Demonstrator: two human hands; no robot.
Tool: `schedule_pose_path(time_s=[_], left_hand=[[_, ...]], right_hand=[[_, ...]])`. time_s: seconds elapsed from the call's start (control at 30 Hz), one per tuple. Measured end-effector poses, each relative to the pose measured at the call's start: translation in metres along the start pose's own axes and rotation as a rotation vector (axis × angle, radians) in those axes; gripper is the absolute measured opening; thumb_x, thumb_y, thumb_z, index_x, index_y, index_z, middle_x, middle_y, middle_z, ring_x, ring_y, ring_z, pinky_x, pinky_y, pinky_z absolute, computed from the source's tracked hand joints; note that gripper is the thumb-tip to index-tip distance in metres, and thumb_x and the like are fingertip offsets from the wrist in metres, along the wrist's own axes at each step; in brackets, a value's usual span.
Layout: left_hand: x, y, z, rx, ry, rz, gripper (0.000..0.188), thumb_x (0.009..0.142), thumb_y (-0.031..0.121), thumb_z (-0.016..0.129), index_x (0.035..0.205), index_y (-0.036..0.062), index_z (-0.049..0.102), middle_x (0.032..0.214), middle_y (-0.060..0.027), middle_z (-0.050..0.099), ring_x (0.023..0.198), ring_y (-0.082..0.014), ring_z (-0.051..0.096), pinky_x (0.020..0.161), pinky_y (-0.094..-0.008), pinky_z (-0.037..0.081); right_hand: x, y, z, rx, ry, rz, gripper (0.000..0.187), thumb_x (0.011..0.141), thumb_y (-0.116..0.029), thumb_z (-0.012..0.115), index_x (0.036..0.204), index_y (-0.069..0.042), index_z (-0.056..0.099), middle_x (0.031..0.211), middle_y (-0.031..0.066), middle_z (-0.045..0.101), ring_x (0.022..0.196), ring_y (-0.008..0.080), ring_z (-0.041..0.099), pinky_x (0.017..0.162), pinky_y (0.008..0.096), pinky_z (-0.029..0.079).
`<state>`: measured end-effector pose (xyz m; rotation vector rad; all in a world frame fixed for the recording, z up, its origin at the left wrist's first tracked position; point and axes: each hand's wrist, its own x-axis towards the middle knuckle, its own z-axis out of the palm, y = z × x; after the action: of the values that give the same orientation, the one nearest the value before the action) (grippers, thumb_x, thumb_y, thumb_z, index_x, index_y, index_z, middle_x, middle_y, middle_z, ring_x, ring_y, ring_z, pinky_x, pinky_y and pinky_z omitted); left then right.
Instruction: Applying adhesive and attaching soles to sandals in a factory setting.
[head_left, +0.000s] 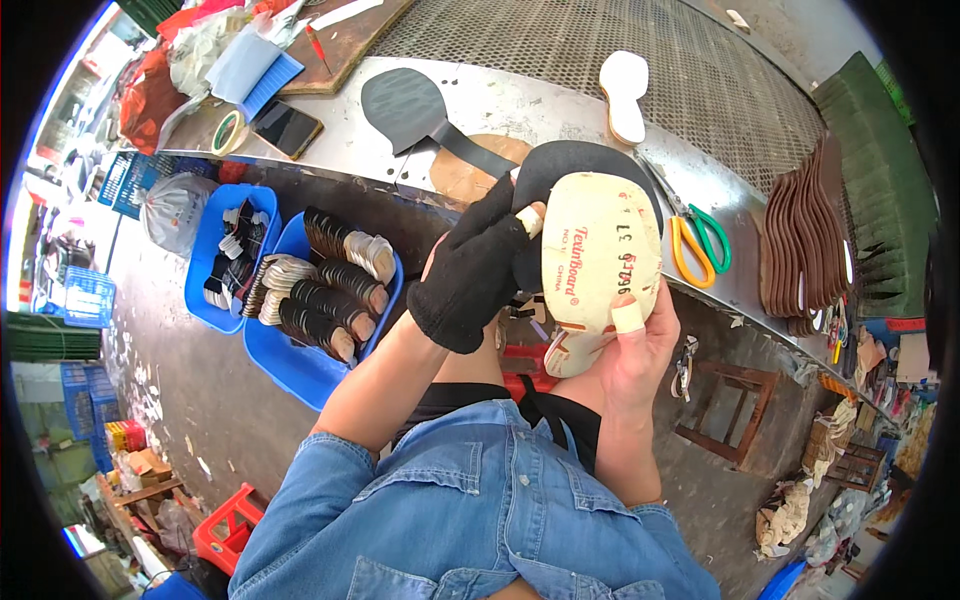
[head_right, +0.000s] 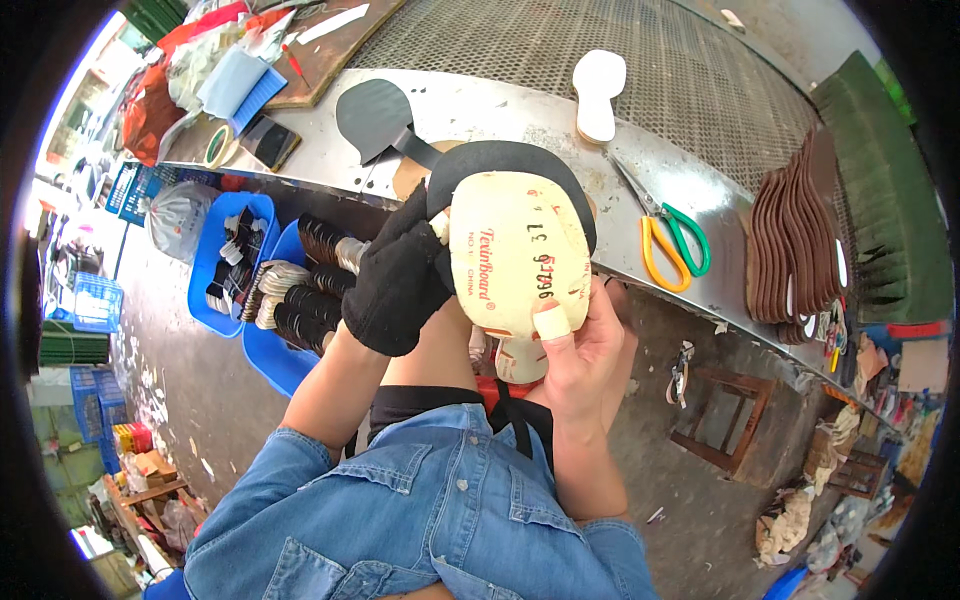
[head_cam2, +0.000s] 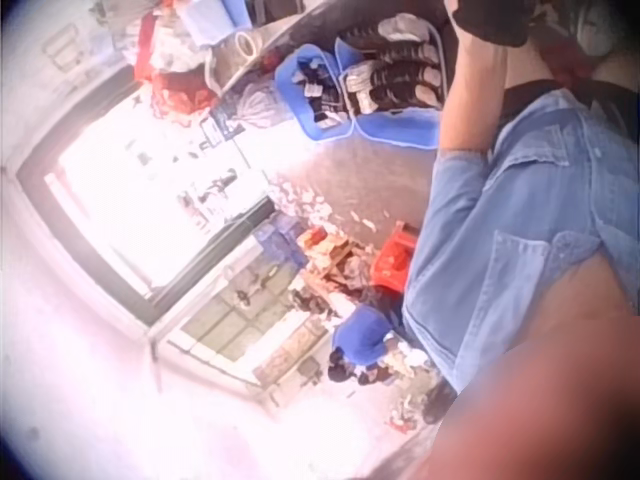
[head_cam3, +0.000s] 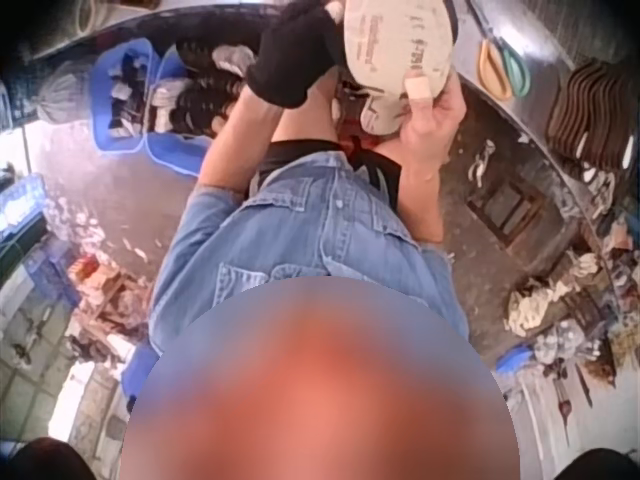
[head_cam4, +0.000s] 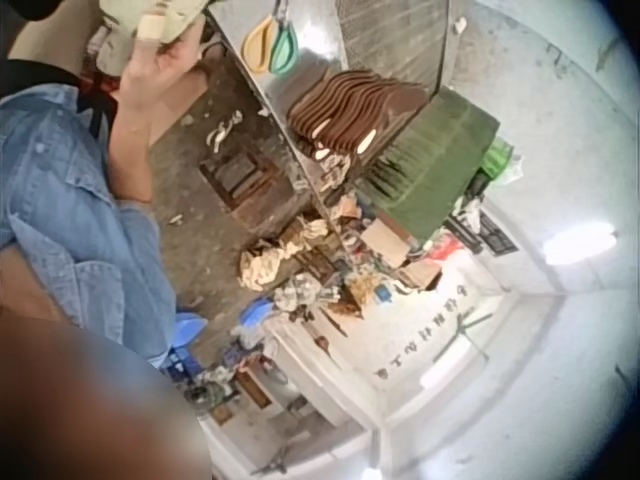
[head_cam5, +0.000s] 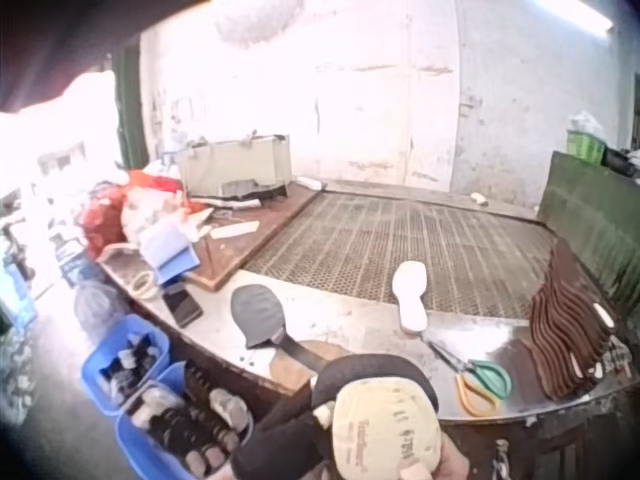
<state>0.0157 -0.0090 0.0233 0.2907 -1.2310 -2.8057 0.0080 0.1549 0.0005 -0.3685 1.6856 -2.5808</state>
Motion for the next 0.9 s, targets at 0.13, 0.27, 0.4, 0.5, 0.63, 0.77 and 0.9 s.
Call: schedule_pose_path(time_s=[0.13,0.27,0.4,0.5,0.63,0.77,0.9], left_hand=[[0.002,-0.001,0.000,-0.023,-0.043,-0.001,0.050,0.091,0.012,0.052,0.136,-0.0008,0.035,0.123,-0.0118,0.053,0.106,-0.0181,0.056,0.087,-0.0300,0.048],[0.006,-0.010,-0.012,-0.102,-0.097,0.017,0.048,0.091,0.011,0.050,0.135,-0.0011,0.035,0.122,-0.0128,0.053,0.106,-0.0194,0.056,0.088,-0.0319,0.049],[0.004,-0.008,-0.011,-0.058,-0.151,0.001,0.045,0.090,0.011,0.049,0.132,-0.0013,0.039,0.120,-0.0138,0.054,0.106,-0.0210,0.057,0.087,-0.0333,0.049],[0.007,-0.008,-0.013,0.031,-0.154,-0.016,0.043,0.089,0.013,0.049,0.129,-0.0015,0.042,0.119,-0.0139,0.055,0.106,-0.0215,0.057,0.087,-0.0338,0.049],[0.008,-0.003,-0.013,-0.294,-0.293,-0.108,0.042,0.091,0.019,0.049,0.126,-0.0019,0.044,0.118,-0.0140,0.056,0.105,-0.0210,0.057,0.087,-0.0328,0.049],[-0.002,0.007,0.010,-0.222,-0.025,-0.051,0.039,0.093,0.025,0.046,0.122,-0.0022,0.047,0.114,-0.0141,0.058,0.101,-0.0201,0.059,0.085,-0.0313,0.050],[0.005,0.009,0.012,0.031,0.018,-0.008,0.038,0.094,0.027,0.048,0.117,-0.0030,0.050,0.109,-0.0133,0.060,0.095,-0.0193,0.061,0.082,-0.0309,0.051]], right_hand=[[0.000,-0.001,-0.003,-0.039,-0.044,0.014,0.035,0.086,-0.016,0.062,0.112,0.005,0.052,0.099,0.0042,0.060,0.089,0.0072,0.055,0.077,0.0203,0.043],[0.000,0.002,-0.005,-0.022,-0.041,0.037,0.031,0.086,-0.015,0.062,0.109,0.004,0.053,0.098,0.0032,0.060,0.087,0.0062,0.055,0.075,0.0197,0.044],[0.001,0.002,-0.002,-0.013,-0.032,0.038,0.028,0.086,-0.015,0.063,0.105,0.003,0.054,0.096,0.0021,0.060,0.082,0.0047,0.054,0.071,0.0186,0.043],[0.001,0.004,-0.004,-0.005,-0.048,0.056,0.026,0.086,-0.014,0.063,0.104,0.003,0.055,0.094,0.0019,0.060,0.081,0.0043,0.054,0.070,0.0187,0.043],[0.002,0.003,-0.007,-0.014,-0.041,0.080,0.025,0.085,-0.013,0.063,0.103,0.003,0.056,0.092,0.0019,0.060,0.081,0.0043,0.054,0.070,0.0185,0.043],[0.005,0.004,-0.007,-0.023,-0.043,0.085,0.023,0.085,-0.012,0.062,0.102,0.003,0.056,0.091,0.0022,0.061,0.080,0.0045,0.054,0.070,0.0184,0.043],[0.004,0.007,-0.008,-0.021,-0.038,0.086,0.022,0.085,-0.010,0.060,0.102,0.003,0.056,0.092,0.0029,0.061,0.082,0.0050,0.054,0.071,0.0189,0.043]])
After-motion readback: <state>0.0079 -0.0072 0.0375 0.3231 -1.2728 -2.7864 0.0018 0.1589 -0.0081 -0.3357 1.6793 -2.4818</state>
